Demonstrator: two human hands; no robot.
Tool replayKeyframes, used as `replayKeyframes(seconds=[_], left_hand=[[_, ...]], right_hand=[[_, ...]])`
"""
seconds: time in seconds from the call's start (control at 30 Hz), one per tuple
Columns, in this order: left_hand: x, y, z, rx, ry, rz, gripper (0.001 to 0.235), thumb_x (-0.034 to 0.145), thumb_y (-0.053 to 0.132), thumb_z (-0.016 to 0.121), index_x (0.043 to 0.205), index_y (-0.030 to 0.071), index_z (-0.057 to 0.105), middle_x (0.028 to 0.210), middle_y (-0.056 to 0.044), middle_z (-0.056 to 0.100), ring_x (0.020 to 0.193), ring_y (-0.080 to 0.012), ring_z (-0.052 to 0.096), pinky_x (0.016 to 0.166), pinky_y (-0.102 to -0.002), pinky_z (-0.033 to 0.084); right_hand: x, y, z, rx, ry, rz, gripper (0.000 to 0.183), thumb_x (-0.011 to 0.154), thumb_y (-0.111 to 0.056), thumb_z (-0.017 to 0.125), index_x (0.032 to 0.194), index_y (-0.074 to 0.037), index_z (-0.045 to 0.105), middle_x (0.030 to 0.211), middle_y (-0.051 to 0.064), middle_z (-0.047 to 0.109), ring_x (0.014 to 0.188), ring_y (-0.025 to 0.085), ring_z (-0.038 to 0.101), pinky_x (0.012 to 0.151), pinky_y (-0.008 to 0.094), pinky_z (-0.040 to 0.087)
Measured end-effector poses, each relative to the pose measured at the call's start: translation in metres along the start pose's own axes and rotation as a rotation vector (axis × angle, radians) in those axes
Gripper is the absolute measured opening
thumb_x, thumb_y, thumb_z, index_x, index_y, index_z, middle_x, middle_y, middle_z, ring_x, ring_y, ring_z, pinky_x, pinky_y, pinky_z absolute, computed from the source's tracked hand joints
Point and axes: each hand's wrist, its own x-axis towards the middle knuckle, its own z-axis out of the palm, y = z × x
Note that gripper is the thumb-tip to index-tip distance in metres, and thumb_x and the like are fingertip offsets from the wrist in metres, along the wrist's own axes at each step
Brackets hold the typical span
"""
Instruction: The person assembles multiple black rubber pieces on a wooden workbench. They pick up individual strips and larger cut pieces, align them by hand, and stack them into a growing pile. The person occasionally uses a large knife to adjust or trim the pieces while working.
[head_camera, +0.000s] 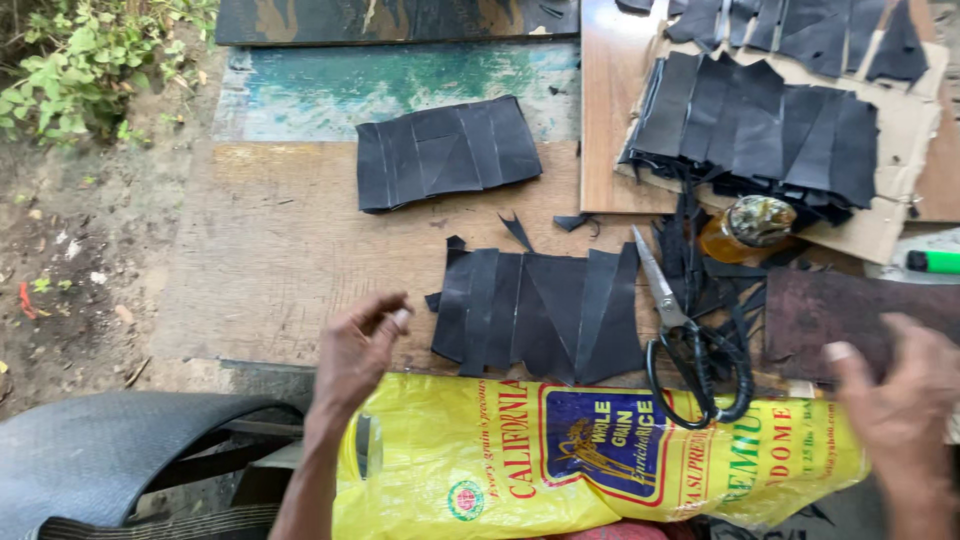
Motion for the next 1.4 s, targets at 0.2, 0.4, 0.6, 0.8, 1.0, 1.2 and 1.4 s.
replayKeyframes(seconds=[0.2, 0.4, 0.6, 0.8, 1.0, 1.2, 1.4], left_hand=[[-0.036, -0.006, 0.037, 0.369, 0.091, 0.624, 0.036, 0.087, 0.003, 0.072, 0.122, -0.001, 0.068, 0.123, -0.018, 0.071, 0.109, -0.032, 0.069, 0.088, -0.04, 0.058], [-0.027, 0.009, 0.053, 0.208, 0.093, 0.106, 0.047, 0.082, 0.009, 0.081, 0.126, 0.001, 0.065, 0.098, -0.013, 0.07, 0.078, -0.0205, 0.068, 0.067, -0.034, 0.059], [-0.02, 0.003, 0.031, -0.176, 0.018, -0.19, 0.056, 0.079, 0.004, 0.08, 0.13, 0.001, 0.057, 0.092, -0.012, 0.069, 0.078, -0.0153, 0.069, 0.066, -0.031, 0.064], [-0.042, -0.011, -0.008, 0.469, 0.164, 0.137, 0.057, 0.081, 0.021, 0.084, 0.129, 0.0, 0.062, 0.102, -0.012, 0.072, 0.085, -0.0194, 0.07, 0.082, -0.038, 0.057], [-0.064, 0.009, 0.028, -0.376, -0.239, -0.106, 0.042, 0.096, 0.032, 0.06, 0.124, 0.003, 0.073, 0.122, -0.013, 0.077, 0.108, -0.0204, 0.075, 0.091, -0.035, 0.064], [-0.066, 0.031, 0.045, -0.754, -0.582, -0.098, 0.059, 0.094, 0.04, 0.063, 0.141, 0.006, 0.055, 0.124, -0.014, 0.07, 0.104, -0.0184, 0.073, 0.087, -0.031, 0.063], [-0.02, -0.002, 0.028, -0.254, -0.073, -0.348, 0.038, 0.086, 0.03, 0.078, 0.104, -0.003, 0.081, 0.072, -0.008, 0.075, 0.058, -0.0121, 0.063, 0.05, -0.028, 0.052]], right_hand=[[0.043, 0.14, 0.065, 0.608, -0.715, 0.969, 0.061, 0.1, -0.051, 0.065, 0.137, -0.003, 0.067, 0.125, 0.022, 0.073, 0.108, 0.036, 0.067, 0.096, 0.049, 0.048], [0.02, 0.156, 0.026, 0.309, -0.324, 0.635, 0.045, 0.093, -0.019, 0.086, 0.126, 0.007, 0.069, 0.115, 0.025, 0.073, 0.098, 0.032, 0.071, 0.094, 0.047, 0.058], [0.037, 0.147, 0.01, 0.607, -0.246, 0.566, 0.052, 0.085, -0.005, 0.082, 0.131, 0.004, 0.059, 0.118, 0.019, 0.07, 0.099, 0.026, 0.071, 0.085, 0.038, 0.061], [0.019, 0.089, -0.011, 0.733, -0.194, 0.615, 0.047, 0.087, -0.002, 0.077, 0.13, 0.003, 0.059, 0.117, 0.018, 0.069, 0.1, 0.025, 0.07, 0.088, 0.036, 0.059], [-0.003, -0.018, -0.048, 1.096, -0.064, 0.545, 0.042, 0.09, 0.001, 0.072, 0.129, 0.002, 0.058, 0.116, 0.017, 0.068, 0.101, 0.023, 0.069, 0.09, 0.035, 0.057], [-0.013, -0.146, -0.033, 1.468, -0.276, 0.549, 0.037, 0.092, 0.004, 0.067, 0.128, 0.002, 0.057, 0.116, 0.015, 0.068, 0.102, 0.022, 0.067, 0.093, 0.034, 0.056], [-0.004, -0.23, 0.02, 1.45, -0.56, 0.67, 0.028, 0.097, -0.003, 0.061, 0.124, 0.006, 0.062, 0.106, 0.012, 0.071, 0.092, 0.014, 0.066, 0.085, 0.031, 0.055]])
